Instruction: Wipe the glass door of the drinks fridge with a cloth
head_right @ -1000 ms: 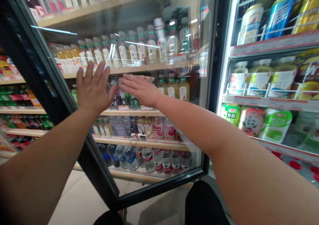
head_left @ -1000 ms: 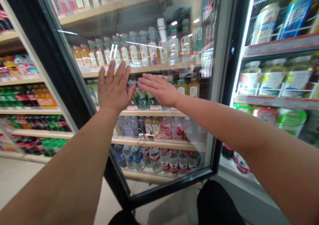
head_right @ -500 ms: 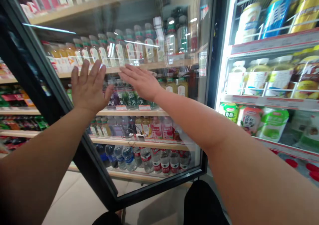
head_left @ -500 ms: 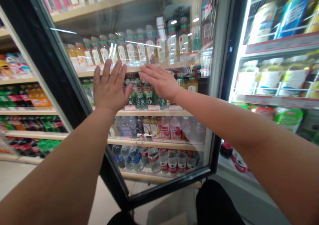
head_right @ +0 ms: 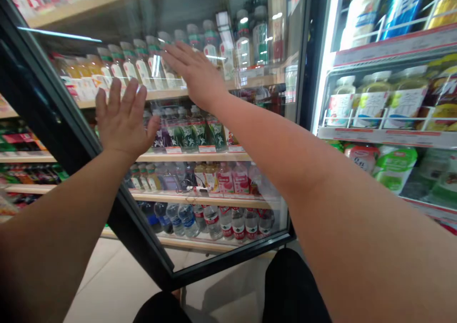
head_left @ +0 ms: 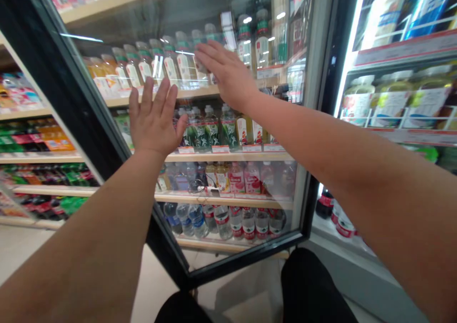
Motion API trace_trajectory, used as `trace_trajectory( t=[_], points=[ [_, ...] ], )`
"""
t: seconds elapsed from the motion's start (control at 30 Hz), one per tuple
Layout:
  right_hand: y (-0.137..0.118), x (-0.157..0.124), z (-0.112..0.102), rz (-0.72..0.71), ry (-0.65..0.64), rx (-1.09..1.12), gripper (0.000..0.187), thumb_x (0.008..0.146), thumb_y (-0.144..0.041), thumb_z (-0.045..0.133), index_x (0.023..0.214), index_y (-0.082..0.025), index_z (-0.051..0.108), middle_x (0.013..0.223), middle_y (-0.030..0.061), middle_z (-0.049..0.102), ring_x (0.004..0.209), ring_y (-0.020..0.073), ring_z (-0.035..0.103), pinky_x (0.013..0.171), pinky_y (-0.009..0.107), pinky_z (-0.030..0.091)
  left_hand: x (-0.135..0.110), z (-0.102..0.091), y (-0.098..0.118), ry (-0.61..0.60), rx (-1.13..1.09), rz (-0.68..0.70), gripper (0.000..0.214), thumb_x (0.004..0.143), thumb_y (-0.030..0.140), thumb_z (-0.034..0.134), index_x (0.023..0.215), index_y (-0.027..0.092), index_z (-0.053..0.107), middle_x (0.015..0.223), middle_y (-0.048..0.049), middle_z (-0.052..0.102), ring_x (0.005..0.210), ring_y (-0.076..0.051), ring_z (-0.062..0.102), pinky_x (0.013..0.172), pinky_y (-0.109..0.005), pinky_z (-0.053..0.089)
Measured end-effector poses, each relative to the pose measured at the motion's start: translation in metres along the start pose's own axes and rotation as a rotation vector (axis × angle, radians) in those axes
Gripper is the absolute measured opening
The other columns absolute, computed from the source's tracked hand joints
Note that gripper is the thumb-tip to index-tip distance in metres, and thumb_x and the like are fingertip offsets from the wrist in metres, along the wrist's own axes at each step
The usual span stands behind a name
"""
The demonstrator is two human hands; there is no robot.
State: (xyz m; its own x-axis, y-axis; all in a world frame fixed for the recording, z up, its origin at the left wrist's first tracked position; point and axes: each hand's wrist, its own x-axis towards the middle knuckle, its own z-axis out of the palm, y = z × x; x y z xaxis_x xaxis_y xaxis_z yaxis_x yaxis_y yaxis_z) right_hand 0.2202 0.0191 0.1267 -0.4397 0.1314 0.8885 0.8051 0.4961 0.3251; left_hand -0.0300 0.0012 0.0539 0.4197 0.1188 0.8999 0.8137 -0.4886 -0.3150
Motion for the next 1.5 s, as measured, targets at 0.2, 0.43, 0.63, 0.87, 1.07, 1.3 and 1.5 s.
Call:
trace_trajectory(
  t=[0.2,0.43,0.63,0.87,1.07,1.3,1.5],
  points=[
    [-0.017,-0.090,0.005,-0.302,-0.194,0.044,0.061,0.097,-0.007,0.029,0.149,-0.028,0.054,0.160,-0.0041,0.048,0.156,0.0147,0.032,0.131,0.045,0.030,0.001,-0.001,0.001,-0.005,-0.005,-0.021,0.071,0.097,0.047,0.047,0.161,0.018,0.037,0.168,-0.0046,0.030,0.160,-0.031,0.015,0.133,-0.061,0.009],
    [0.002,-0.024,-0.001,-0.022,-0.042,0.005,0.070,0.090,-0.004,0.033,0.156,-0.025,0.045,0.165,0.0005,0.039,0.158,0.0214,0.028,0.133,0.051,0.022,0.002,-0.003,0.000,-0.050,0.036,-0.041,0.073,0.098,0.051,0.041,0.162,0.016,0.035,0.169,-0.0041,0.026,0.160,-0.023,0.007,0.134,-0.053,0.004],
    [-0.019,-0.020,0.008,-0.158,-0.130,0.060,0.064,0.093,-0.008,0.038,0.154,-0.028,0.048,0.163,-0.0050,0.043,0.158,0.0188,0.029,0.133,0.049,0.021,0.003,-0.005,0.003,-0.073,0.024,-0.056,0.075,0.097,0.053,0.037,0.162,0.016,0.034,0.169,-0.0031,0.024,0.159,-0.022,0.003,0.134,-0.053,0.003],
    [-0.025,-0.012,0.006,0.002,-0.024,-0.019,0.068,0.091,-0.002,0.031,0.154,-0.022,0.049,0.164,0.0001,0.042,0.158,0.0186,0.027,0.133,0.040,0.022,0.002,-0.003,0.001,-0.046,0.017,-0.030,0.073,0.096,0.048,0.043,0.161,0.015,0.035,0.169,-0.0027,0.025,0.160,-0.027,0.009,0.134,-0.058,0.006],
    [-0.043,-0.084,0.022,-0.387,-0.309,0.133,0.058,0.099,-0.004,0.040,0.151,-0.026,0.051,0.162,0.0006,0.046,0.157,0.0153,0.030,0.132,0.045,0.026,0.004,0.000,0.000,-0.008,-0.059,-0.031,0.071,0.099,0.049,0.049,0.159,0.014,0.038,0.168,-0.0022,0.028,0.160,-0.031,0.014,0.132,-0.063,0.005],
    [-0.012,-0.067,0.016,-0.089,0.006,0.085,0.063,0.096,0.000,0.037,0.155,-0.020,0.046,0.164,0.0033,0.041,0.159,0.0198,0.024,0.134,0.048,0.022,0.003,0.004,-0.008,-0.029,-0.014,-0.028,0.069,0.103,0.051,0.046,0.160,0.015,0.035,0.170,0.0008,0.025,0.160,-0.029,0.012,0.131,-0.063,0.004],
    [-0.030,-0.106,0.017,-0.582,-0.436,0.117,0.047,0.105,-0.014,0.041,0.150,-0.025,0.052,0.161,-0.0005,0.047,0.156,0.0156,0.033,0.130,0.041,0.030,0.003,0.003,-0.007,-0.011,-0.026,-0.005,0.067,0.104,0.050,0.049,0.158,0.013,0.038,0.169,-0.0037,0.030,0.159,-0.034,0.016,0.130,-0.066,0.006]
  ],
)
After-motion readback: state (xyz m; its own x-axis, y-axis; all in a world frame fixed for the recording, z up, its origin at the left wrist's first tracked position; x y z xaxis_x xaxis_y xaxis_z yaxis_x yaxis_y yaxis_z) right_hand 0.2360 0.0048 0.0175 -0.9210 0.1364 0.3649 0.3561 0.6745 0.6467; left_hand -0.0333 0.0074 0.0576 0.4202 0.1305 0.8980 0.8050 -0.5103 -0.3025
